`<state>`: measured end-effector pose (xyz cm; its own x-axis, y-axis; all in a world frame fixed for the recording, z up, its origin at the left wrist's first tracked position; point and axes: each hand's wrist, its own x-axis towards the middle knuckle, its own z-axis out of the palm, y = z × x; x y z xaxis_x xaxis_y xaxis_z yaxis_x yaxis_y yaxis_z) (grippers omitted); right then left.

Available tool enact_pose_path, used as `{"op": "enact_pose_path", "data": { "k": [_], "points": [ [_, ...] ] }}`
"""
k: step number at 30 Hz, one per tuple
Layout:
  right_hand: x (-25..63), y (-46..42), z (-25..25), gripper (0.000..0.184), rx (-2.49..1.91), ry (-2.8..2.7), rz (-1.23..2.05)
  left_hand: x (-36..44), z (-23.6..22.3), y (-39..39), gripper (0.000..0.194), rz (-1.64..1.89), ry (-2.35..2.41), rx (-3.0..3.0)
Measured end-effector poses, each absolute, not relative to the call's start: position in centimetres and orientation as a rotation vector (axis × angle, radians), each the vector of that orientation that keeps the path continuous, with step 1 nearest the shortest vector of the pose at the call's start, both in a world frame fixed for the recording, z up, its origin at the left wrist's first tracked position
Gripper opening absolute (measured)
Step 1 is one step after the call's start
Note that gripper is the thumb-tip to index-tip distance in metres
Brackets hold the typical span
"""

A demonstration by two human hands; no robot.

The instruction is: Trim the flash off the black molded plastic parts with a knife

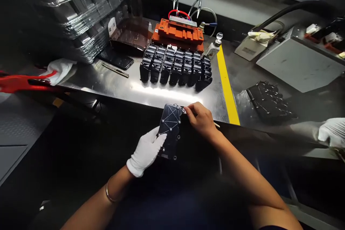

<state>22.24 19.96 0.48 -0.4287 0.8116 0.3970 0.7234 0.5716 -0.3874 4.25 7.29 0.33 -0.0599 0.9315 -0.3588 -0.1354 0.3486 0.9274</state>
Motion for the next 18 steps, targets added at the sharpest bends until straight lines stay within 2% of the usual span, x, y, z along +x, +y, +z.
{"op": "enact_pose_path", "data": {
  "k": [6, 18],
  "points": [
    [22.0, 20.3, 0.8, 0.025, -1.199, -2.333, 0.054, 3.8, 0.4, 7.5, 0.038, 1.018, 1.307, 0.807],
    [22.0, 20.9, 1.7, 0.029, -1.226, -2.370, 0.069, 3.5, 0.6, 7.6, 0.041, 0.989, 1.290, 0.761]
  ]
}}
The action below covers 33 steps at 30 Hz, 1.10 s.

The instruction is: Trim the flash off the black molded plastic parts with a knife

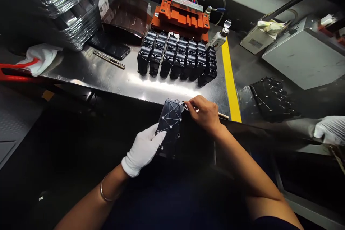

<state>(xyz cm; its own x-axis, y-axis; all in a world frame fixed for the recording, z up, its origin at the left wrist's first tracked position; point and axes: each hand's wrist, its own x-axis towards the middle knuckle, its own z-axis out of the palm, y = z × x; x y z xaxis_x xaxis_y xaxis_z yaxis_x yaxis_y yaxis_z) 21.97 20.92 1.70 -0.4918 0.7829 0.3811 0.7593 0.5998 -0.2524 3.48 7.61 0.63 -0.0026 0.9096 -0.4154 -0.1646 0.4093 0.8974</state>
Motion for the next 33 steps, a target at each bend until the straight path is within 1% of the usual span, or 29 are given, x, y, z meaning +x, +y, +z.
{"op": "enact_pose_path", "data": {
  "k": [6, 9, 16, 25, 29, 33],
  "points": [
    [23.2, 18.3, 1.5, 0.024, -1.142, -2.312, 0.312, 3.4, 0.7, 7.6, 0.047, 0.974, 1.304, 0.740],
    [23.6, 17.3, 1.4, 0.022, -1.082, -2.353, 0.352, 3.4, 0.7, 7.6, 0.048, 0.983, 1.309, 0.733],
    [23.5, 17.2, 1.6, 0.025, -1.091, -2.427, 0.227, 3.5, 0.6, 7.6, 0.045, 1.011, 1.310, 0.736],
    [23.3, 17.1, 1.7, 0.028, -1.069, -2.503, 0.213, 3.3, 0.2, 7.6, 0.046, 1.004, 1.353, 0.744],
    [23.3, 17.4, 2.0, 0.030, -1.076, -2.508, 0.143, 3.2, 0.2, 7.6, 0.046, 1.006, 1.331, 0.749],
    [23.4, 17.5, 2.4, 0.029, -1.002, -2.551, 0.150, 3.2, 0.1, 7.6, 0.047, 1.008, 1.317, 0.769]
  ]
}}
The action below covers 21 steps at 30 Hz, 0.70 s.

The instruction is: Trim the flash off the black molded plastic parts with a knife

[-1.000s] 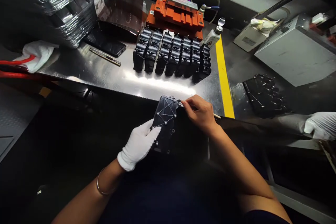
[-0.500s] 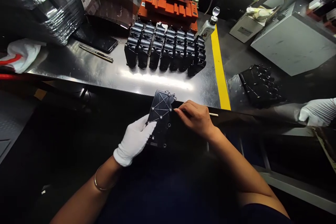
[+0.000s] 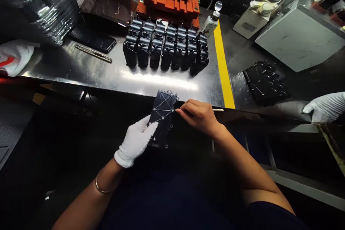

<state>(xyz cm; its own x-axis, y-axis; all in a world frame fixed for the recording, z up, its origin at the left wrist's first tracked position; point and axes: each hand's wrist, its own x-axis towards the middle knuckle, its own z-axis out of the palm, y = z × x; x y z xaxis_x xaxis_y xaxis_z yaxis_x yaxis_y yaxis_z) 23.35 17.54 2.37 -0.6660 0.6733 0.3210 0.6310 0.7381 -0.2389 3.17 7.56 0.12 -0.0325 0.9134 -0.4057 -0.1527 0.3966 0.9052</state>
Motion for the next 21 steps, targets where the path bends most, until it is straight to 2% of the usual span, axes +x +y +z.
{"op": "enact_pose_path", "data": {
  "k": [5, 14, 21],
  "points": [
    [23.5, 18.2, 2.7, 0.030, -0.962, -2.589, 0.056, 3.2, 0.1, 7.6, 0.047, 1.017, 1.318, 0.772],
    [23.7, 19.5, 2.6, 0.030, -0.882, -2.640, 0.157, 3.2, 0.0, 7.5, 0.044, 1.018, 1.322, 0.781],
    [23.6, 18.1, 1.3, 0.026, -0.983, -2.410, 0.383, 3.1, -0.1, 7.5, 0.045, 1.016, 1.332, 0.790]
  ]
}}
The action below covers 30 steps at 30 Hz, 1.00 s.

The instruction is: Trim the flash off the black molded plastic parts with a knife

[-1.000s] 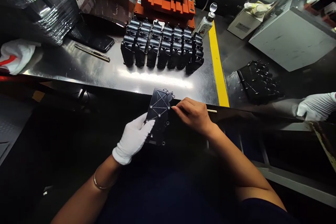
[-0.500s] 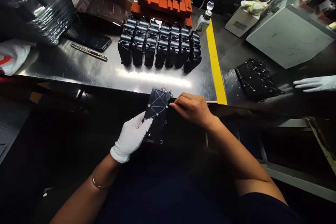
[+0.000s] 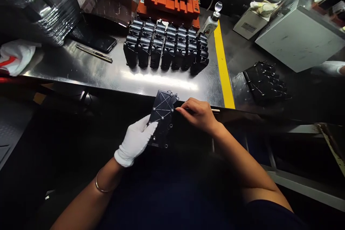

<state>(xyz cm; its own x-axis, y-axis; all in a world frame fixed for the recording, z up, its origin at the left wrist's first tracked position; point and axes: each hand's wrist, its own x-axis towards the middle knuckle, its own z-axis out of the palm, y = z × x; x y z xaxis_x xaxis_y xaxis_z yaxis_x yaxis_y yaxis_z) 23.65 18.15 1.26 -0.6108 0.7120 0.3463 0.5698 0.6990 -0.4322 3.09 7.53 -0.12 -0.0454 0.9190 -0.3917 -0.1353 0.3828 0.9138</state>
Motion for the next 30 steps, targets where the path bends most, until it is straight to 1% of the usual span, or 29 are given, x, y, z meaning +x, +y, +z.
{"op": "enact_pose_path", "data": {
  "k": [5, 10, 19, 30],
  "points": [
    [23.7, 17.5, 0.8, 0.027, -1.045, -2.346, 0.342, 3.1, -0.1, 7.5, 0.046, 1.006, 1.364, 0.797],
    [23.7, 17.5, 0.7, 0.026, -1.036, -2.333, 0.409, 3.2, 0.1, 7.6, 0.049, 0.985, 1.390, 0.821],
    [23.7, 16.5, 0.4, 0.024, -1.086, -2.221, 0.475, 3.2, 0.2, 7.5, 0.045, 0.980, 1.403, 0.820],
    [22.3, 13.6, 0.4, 0.026, -1.320, -2.017, 0.409, 3.8, 0.1, 7.3, 0.044, 1.010, 1.398, 0.802]
  ]
}}
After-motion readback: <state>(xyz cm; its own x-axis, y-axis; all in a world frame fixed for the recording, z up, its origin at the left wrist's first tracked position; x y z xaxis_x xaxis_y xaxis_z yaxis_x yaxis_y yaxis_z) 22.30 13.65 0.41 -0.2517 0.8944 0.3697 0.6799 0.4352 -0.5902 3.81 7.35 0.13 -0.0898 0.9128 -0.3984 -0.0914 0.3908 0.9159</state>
